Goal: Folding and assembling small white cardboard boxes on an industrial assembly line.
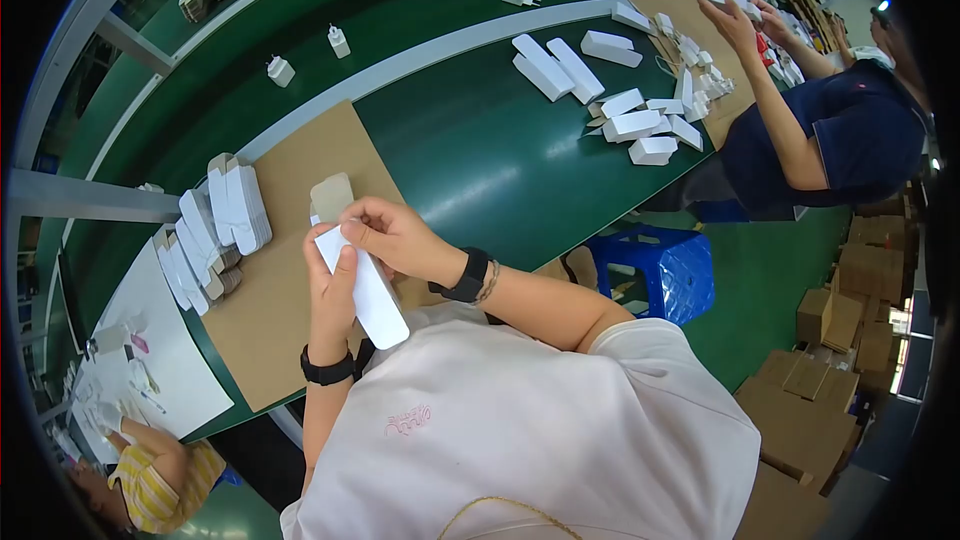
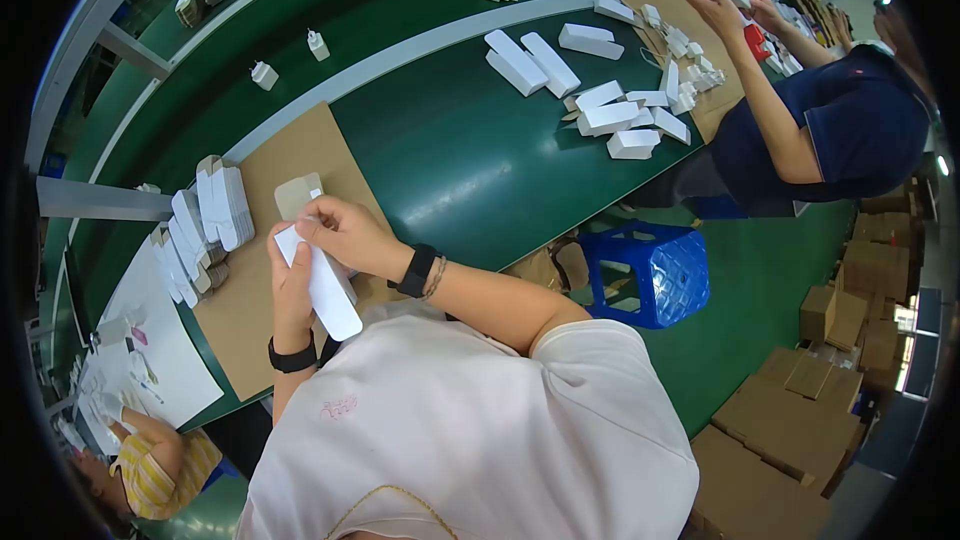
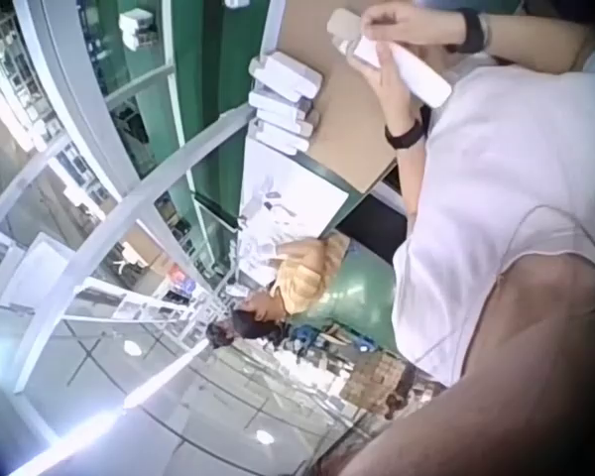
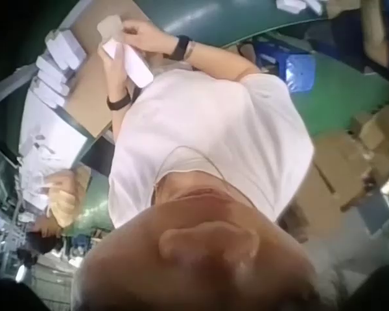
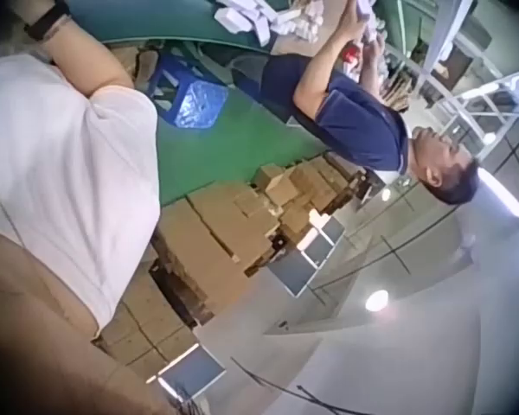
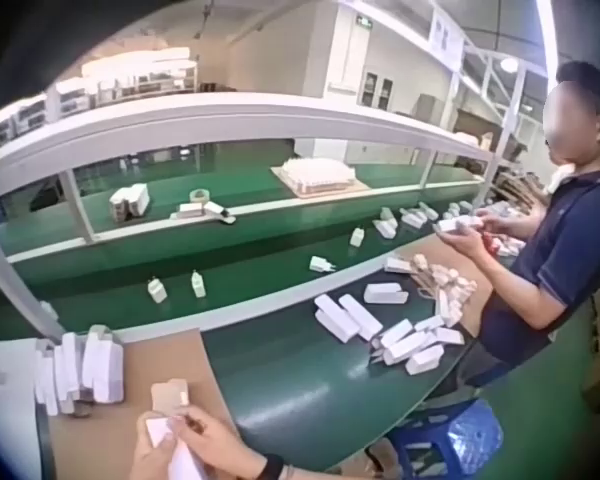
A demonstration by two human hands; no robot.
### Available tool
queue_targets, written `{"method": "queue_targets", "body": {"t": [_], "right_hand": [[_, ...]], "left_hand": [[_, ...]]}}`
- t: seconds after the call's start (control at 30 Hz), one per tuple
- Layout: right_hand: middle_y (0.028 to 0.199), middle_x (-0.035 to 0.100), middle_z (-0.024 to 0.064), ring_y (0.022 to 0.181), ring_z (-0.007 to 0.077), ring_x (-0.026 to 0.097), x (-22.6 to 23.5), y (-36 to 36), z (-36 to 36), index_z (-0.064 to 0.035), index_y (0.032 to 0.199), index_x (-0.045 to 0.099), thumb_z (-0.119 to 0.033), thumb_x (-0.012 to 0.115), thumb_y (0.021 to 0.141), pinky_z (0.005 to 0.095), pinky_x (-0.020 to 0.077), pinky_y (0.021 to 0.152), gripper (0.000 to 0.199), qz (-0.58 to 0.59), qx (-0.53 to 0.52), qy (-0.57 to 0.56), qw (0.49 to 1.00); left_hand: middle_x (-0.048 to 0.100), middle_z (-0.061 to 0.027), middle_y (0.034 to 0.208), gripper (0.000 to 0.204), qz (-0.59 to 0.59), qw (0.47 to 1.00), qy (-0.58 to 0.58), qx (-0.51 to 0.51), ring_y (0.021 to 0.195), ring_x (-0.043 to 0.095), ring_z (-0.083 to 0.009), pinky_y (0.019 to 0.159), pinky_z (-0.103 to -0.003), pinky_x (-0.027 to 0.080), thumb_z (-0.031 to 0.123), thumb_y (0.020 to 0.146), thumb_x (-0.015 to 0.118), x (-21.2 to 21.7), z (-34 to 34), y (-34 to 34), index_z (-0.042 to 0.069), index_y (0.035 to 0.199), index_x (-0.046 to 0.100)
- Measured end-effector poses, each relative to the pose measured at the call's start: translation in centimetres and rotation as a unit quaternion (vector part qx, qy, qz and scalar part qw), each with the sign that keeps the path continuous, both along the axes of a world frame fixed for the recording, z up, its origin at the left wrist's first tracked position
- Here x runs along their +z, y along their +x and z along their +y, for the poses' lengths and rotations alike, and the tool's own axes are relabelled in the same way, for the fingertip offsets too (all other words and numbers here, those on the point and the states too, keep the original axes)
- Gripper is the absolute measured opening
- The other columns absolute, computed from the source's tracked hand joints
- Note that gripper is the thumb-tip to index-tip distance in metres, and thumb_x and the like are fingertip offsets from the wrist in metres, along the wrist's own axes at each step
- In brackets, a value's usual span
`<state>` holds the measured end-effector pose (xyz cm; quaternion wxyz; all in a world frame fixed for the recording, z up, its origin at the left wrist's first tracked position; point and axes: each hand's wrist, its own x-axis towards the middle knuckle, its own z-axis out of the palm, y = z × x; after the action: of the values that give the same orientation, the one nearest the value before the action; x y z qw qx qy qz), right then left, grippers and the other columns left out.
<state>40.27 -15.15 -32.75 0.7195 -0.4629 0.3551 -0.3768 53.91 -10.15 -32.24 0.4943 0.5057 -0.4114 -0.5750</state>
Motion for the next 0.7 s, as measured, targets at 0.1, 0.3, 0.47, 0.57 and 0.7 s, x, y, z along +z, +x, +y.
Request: {"method": "queue_targets", "body": {"t": [0.1, 0.3, 0.47, 0.57, 0.7], "right_hand": [[0.076, 0.059, 0.0035, 0.066, 0.0077, 0.056, 0.4, -1.0, -0.9, -0.0033, 0.096, 0.057, -0.019, 0.057, 0.086, 0.0203, 0.0461, 0.054, 0.019, 0.015, 0.105, 0.073, 0.992], [0.088, 0.065, 0.0070, 0.071, 0.0082, 0.060, 1.6, -0.8, 0.1, -0.0011, 0.110, 0.058, -0.011, 0.054, 0.088, 0.0203, 0.0505, 0.057, 0.024, 0.008, -0.040, -0.150, 0.988], [0.097, 0.065, 0.0089, 0.087, 0.0108, 0.058, 1.4, -3.0, -1.6, 0.0004, 0.105, 0.063, -0.004, 0.056, 0.084, 0.0234, 0.0465, 0.080, 0.023, 0.036, 0.097, -0.064, 0.993], [0.097, 0.065, 0.0087, 0.085, 0.0107, 0.059, 2.1, -2.9, -1.9, 0.0001, 0.105, 0.063, -0.003, 0.058, 0.082, 0.0225, 0.0461, 0.077, 0.024, 0.049, 0.098, -0.049, 0.993], [0.096, 0.066, 0.0077, 0.084, 0.0087, 0.058, 2.2, -3.1, -2.0, 0.0002, 0.104, 0.064, -0.008, 0.060, 0.082, 0.0218, 0.0459, 0.076, 0.023, 0.052, 0.104, -0.041, 0.992]], "left_hand": [[0.051, -0.0111, 0.103, 0.045, 0.038, 0.997, 0.062, -0.034, 0.080, 0.056, -0.0138, 0.064, -0.025, 0.047, 0.026, 0.091, 0.050, -0.1, 0.4, -0.1, 0.008, 0.124, 0.025], [0.050, -0.0170, 0.106, 0.054, 0.073, 0.995, 0.054, -0.034, 0.077, 0.062, -0.0216, 0.061, -0.033, 0.054, 0.011, 0.089, 0.049, -0.1, 0.6, 0.1, 0.011, 0.125, 0.008], [0.055, -0.0169, 0.099, 0.072, -0.023, 0.992, 0.024, -0.118, 0.083, 0.057, -0.0194, 0.073, -0.031, 0.046, 0.016, 0.083, 0.061, -0.6, 0.7, 1.4, 0.004, 0.130, 0.009], [0.057, -0.0163, 0.092, 0.074, -0.062, 0.990, 0.017, -0.128, 0.082, 0.058, -0.0204, 0.073, -0.031, 0.046, 0.020, 0.082, 0.063, 0.8, 0.8, 1.3, 0.004, 0.129, 0.009], [0.058, -0.0160, 0.088, 0.075, -0.116, 0.984, 0.016, -0.137, 0.081, 0.058, -0.0216, 0.074, -0.031, 0.046, 0.023, 0.081, 0.065, 1.4, 0.8, 1.3, 0.003, 0.128, 0.010]]}}
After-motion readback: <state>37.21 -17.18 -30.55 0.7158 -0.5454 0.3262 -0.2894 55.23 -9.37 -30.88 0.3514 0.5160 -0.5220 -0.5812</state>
